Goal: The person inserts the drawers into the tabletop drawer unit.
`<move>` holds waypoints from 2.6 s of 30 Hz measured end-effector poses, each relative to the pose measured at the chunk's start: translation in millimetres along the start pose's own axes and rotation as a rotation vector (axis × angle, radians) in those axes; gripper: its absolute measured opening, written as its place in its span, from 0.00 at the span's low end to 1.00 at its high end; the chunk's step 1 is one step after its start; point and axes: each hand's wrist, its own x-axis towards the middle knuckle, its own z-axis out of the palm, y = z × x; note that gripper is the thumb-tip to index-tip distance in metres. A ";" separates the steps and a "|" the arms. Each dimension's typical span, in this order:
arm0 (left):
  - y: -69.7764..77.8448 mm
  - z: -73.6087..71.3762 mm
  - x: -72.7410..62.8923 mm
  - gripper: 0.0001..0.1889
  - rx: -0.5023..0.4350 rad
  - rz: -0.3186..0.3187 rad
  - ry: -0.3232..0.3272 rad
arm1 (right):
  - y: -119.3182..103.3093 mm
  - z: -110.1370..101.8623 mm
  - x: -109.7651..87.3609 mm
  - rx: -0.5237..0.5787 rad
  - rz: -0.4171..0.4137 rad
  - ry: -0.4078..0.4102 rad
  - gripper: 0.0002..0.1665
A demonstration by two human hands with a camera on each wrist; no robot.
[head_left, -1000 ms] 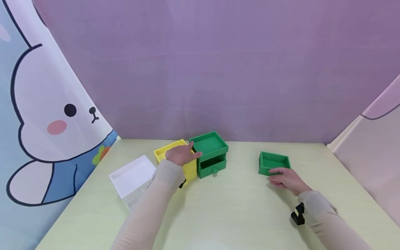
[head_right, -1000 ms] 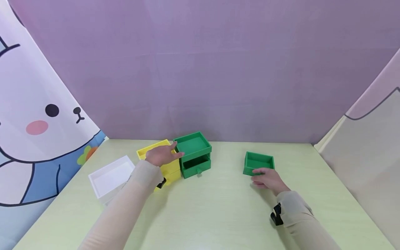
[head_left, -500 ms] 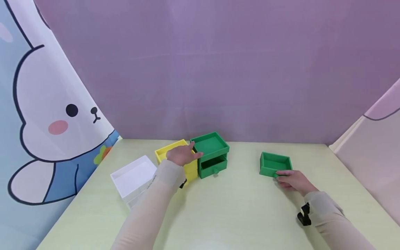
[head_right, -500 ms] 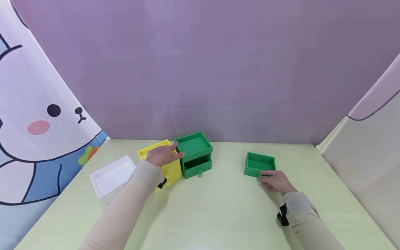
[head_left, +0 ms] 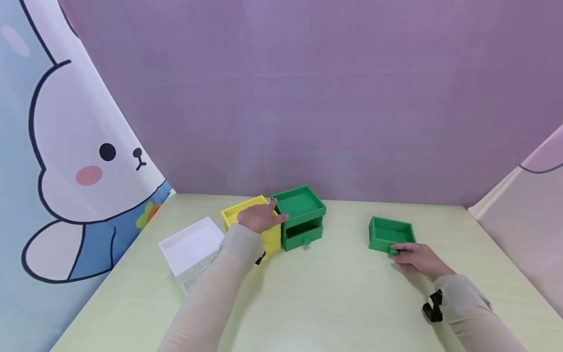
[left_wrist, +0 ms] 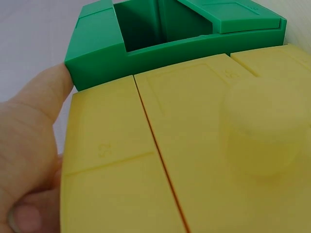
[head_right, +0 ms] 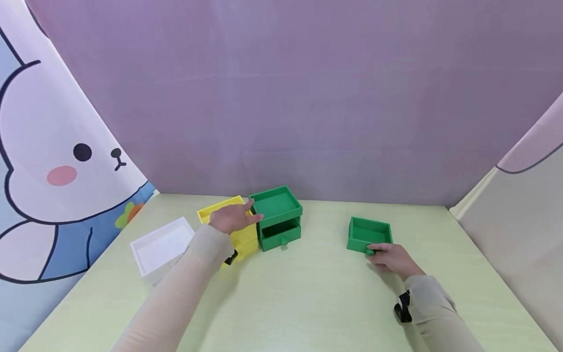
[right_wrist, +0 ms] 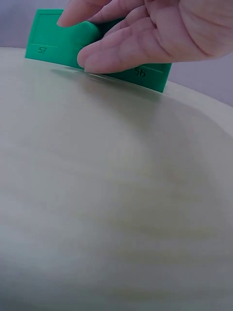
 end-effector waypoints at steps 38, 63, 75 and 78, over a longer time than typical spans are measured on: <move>-0.2 -0.3 0.2 0.39 -0.046 0.008 -0.008 | -12.0 13.9 -9.5 0.270 -0.048 0.173 0.09; -1.0 0.1 -2.1 0.39 -0.046 0.011 0.003 | -32.8 46.0 -6.5 0.542 -0.149 0.149 0.13; -4.0 -2.1 -5.2 0.40 -0.044 0.023 -0.006 | -52.7 74.4 -18.9 0.553 -0.157 0.141 0.11; -4.9 -2.4 -5.5 0.39 -0.053 0.017 -0.009 | -57.4 83.4 -20.0 0.540 -0.166 0.130 0.10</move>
